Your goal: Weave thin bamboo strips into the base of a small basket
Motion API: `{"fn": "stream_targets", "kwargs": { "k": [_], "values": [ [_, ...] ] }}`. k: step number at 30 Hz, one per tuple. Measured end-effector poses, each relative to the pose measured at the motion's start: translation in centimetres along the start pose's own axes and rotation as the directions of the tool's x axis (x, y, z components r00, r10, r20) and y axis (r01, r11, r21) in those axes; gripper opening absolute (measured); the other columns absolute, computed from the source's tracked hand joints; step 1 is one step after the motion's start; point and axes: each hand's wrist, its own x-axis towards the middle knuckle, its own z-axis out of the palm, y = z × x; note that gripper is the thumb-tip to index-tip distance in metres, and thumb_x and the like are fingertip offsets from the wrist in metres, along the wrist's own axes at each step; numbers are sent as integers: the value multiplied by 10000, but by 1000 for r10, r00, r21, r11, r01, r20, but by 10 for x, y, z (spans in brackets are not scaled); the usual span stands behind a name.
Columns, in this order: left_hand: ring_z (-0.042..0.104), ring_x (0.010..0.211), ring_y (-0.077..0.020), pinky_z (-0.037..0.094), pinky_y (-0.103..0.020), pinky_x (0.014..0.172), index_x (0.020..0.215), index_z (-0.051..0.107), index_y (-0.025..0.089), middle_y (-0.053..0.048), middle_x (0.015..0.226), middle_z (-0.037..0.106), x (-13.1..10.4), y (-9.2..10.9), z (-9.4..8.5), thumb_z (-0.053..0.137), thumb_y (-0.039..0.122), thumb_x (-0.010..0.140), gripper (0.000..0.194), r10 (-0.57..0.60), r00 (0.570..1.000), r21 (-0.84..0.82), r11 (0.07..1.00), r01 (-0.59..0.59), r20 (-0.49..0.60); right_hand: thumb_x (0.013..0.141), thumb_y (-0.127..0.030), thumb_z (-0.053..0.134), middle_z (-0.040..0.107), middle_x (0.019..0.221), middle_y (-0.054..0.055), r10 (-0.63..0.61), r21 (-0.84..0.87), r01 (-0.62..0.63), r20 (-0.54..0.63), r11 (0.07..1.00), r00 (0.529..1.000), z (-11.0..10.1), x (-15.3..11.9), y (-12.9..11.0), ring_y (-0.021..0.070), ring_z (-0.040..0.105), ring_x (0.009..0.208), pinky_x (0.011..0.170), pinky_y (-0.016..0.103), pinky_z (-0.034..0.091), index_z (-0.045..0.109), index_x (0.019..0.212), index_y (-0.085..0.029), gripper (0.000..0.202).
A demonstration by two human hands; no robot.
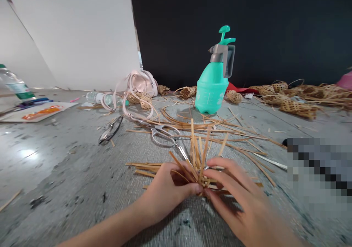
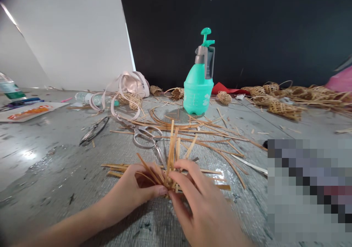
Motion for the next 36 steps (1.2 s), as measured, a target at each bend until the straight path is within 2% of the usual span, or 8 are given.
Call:
{"fn": "stream_targets", "kwargs": {
  "k": [2,7,11,14,20,30,36],
  "values": [
    [589,658,-131,445,-245,674,661,620,122,6,638,629,1,0,0,685,72,619,92,-4,999,-9,1000,4,-38,842,-122,438,489,1112,75,68,116,-74,58,990,996,2,1,0,165,533,899,685,269,471,472,1045,-208,223],
    [580,637,-122,437,-235,653,650,623,118,12,624,614,4,-2,-3,704,92,608,95,2,1000,-36,999,-3,-31,812,-112,460,557,799,-11,199,346,-298,294,890,935,1,10,2,111,521,671,594,223,439,512,823,-225,124],
    [577,634,-126,431,-244,659,645,642,109,-4,624,622,4,-2,-4,684,115,627,46,-10,1000,-48,999,10,5,780,-130,493,540,690,-39,331,385,-452,341,805,880,-1,15,1,102,493,612,566,210,408,521,756,-226,103],
    [576,627,-126,433,-246,655,629,642,109,-8,614,626,4,1,-4,678,113,621,36,-41,999,-30,999,41,6,769,-117,478,550,695,-42,353,431,-511,396,743,847,-1,17,0,100,508,635,582,205,403,511,733,-223,117],
    [594,666,-152,457,-279,681,672,639,109,-26,663,633,3,-1,-4,674,149,654,56,15,1000,93,996,-13,-13,766,-152,477,529,685,-34,389,436,-557,418,707,821,-2,20,-3,108,499,620,566,215,400,496,729,-216,77],
    [596,659,-142,459,-270,681,643,619,127,-6,639,629,3,1,-4,695,173,646,89,-3,1000,80,997,3,-5,789,-125,448,532,707,-27,350,492,-519,397,699,848,1,18,-1,113,516,653,598,226,421,477,737,-210,104],
    [598,667,-147,456,-272,680,652,620,123,-11,659,629,1,1,-3,680,163,654,73,-2,1000,85,996,3,-11,792,-135,458,513,682,-34,365,440,-532,411,723,836,0,19,-2,105,498,623,569,216,409,484,733,-207,97]
  ]
}}
